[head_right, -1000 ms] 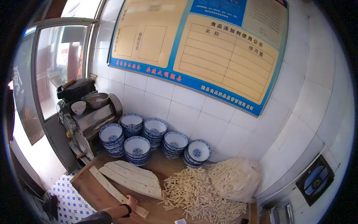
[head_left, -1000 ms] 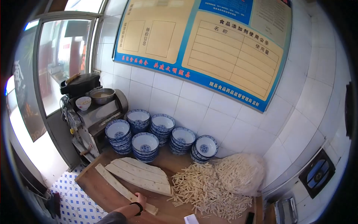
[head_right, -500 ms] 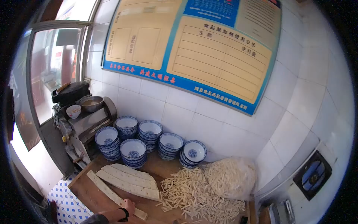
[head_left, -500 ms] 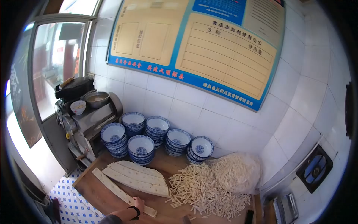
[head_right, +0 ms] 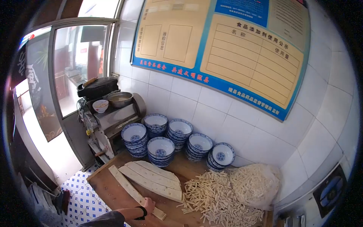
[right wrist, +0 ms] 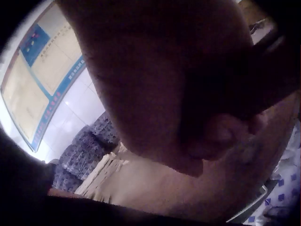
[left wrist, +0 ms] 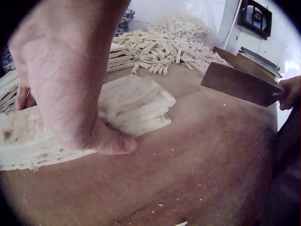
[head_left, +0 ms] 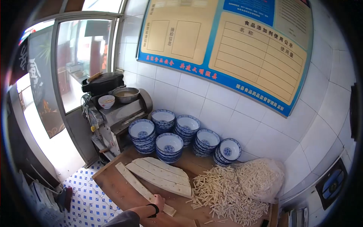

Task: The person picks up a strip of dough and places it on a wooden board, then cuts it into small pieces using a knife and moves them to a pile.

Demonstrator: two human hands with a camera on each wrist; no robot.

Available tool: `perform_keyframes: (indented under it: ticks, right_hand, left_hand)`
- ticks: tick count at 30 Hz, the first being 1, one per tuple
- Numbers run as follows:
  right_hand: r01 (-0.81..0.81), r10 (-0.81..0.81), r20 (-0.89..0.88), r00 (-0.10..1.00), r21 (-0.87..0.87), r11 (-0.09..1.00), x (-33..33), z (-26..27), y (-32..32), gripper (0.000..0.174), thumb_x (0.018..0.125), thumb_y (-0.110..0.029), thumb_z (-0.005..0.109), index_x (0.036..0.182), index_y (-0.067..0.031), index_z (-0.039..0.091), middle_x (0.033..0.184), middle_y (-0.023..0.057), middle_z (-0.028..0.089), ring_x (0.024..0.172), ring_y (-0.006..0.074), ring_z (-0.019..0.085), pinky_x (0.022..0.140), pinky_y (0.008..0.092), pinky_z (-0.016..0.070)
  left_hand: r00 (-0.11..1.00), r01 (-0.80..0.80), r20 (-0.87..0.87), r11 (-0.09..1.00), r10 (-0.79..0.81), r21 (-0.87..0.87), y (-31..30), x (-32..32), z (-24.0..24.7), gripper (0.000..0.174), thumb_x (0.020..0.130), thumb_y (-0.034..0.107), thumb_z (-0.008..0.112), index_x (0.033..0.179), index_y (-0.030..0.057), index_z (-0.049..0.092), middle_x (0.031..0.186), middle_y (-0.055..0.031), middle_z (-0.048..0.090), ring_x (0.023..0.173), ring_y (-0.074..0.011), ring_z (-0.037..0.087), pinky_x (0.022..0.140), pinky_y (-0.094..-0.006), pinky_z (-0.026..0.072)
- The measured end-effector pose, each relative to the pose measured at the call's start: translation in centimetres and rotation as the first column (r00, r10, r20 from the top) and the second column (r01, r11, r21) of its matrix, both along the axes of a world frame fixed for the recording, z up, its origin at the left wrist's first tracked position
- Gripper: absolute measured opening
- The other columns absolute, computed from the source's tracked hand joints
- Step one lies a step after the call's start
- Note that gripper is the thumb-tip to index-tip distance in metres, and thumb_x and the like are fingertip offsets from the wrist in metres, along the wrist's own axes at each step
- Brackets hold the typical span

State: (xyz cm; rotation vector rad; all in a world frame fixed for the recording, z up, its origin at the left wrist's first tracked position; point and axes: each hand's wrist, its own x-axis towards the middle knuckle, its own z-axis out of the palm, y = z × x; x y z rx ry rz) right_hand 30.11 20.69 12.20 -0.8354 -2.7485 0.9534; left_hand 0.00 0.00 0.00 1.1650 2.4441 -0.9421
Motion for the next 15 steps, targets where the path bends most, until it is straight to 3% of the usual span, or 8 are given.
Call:
perform_keyframes:
  ticks: [4, 7, 10, 13, 15]
  right_hand:
    - [-0.098, 0.102, -0.086, 0.991, 0.046, 0.994, -5.6, 3.0, 0.4, 0.03, 0.087, -0.026, 0.056, 0.097, 0.0008, 0.065, 0.089, 0.0248, 0.065, 0.085, 0.0375, 0.065, 0.074, 0.0462, 0.0476]
    - [-0.153, 0.163, -0.142, 0.976, 0.074, 0.985, -9.1, 5.2, 0.3, 0.03, 0.087, -0.027, 0.056, 0.097, 0.0006, 0.065, 0.089, 0.0246, 0.065, 0.085, 0.0375, 0.065, 0.074, 0.0462, 0.0477]
    - [-0.192, 0.21, -0.194, 0.958, 0.109, 0.975, -12.2, 7.4, 0.0, 0.031, 0.087, -0.027, 0.057, 0.098, 0.0004, 0.065, 0.09, 0.0244, 0.066, 0.085, 0.0374, 0.065, 0.074, 0.0462, 0.0478]
    - [-0.223, 0.252, -0.24, 0.938, 0.142, 0.965, -14.8, 9.4, -0.1, 0.031, 0.087, -0.027, 0.057, 0.098, 0.0003, 0.064, 0.09, 0.0242, 0.066, 0.085, 0.0373, 0.065, 0.074, 0.0462, 0.0479]
    - [-0.234, 0.272, -0.265, 0.925, 0.164, 0.958, -16.2, 10.5, -0.2, 0.031, 0.086, -0.028, 0.057, 0.098, 0.0002, 0.064, 0.09, 0.0241, 0.066, 0.086, 0.0373, 0.065, 0.074, 0.0463, 0.0479]
  left_hand:
    - [0.998, -0.013, 0.068, 1.0, 0.011, 0.02, 0.0, 0.0, 1.1, 0.066, 0.088, 0.047, 0.051, 0.133, -0.0002, 0.041, 0.12, -0.0202, 0.055, 0.11, -0.0382, 0.052, 0.09, -0.0548, 0.0386]
    - [0.998, -0.009, 0.06, 0.999, 0.006, 0.05, -0.3, 0.3, 1.6, 0.076, 0.078, 0.06, 0.056, 0.129, 0.0042, 0.047, 0.119, -0.016, 0.057, 0.114, -0.0361, 0.052, 0.093, -0.0543, 0.0387]
    - [1.0, 0.003, 0.028, 1.0, -0.004, 0.028, -0.1, 0.1, 1.0, 0.069, 0.081, 0.054, 0.056, 0.128, 0.0032, 0.047, 0.119, -0.0163, 0.058, 0.113, -0.0364, 0.052, 0.091, -0.0546, 0.0391]
    - [1.0, 0.007, -0.023, 0.994, -0.004, 0.107, 0.0, -0.2, -2.0, 0.044, 0.091, 0.034, 0.047, 0.122, 0.0043, 0.051, 0.113, -0.0189, 0.059, 0.108, -0.0384, 0.054, 0.092, -0.0554, 0.0374]
    - [0.999, 0.008, -0.034, 0.993, -0.004, 0.118, 0.2, -0.5, -2.9, 0.044, 0.089, 0.034, 0.049, 0.122, 0.0048, 0.052, 0.113, -0.0168, 0.06, 0.107, -0.0369, 0.055, 0.09, -0.0549, 0.039]
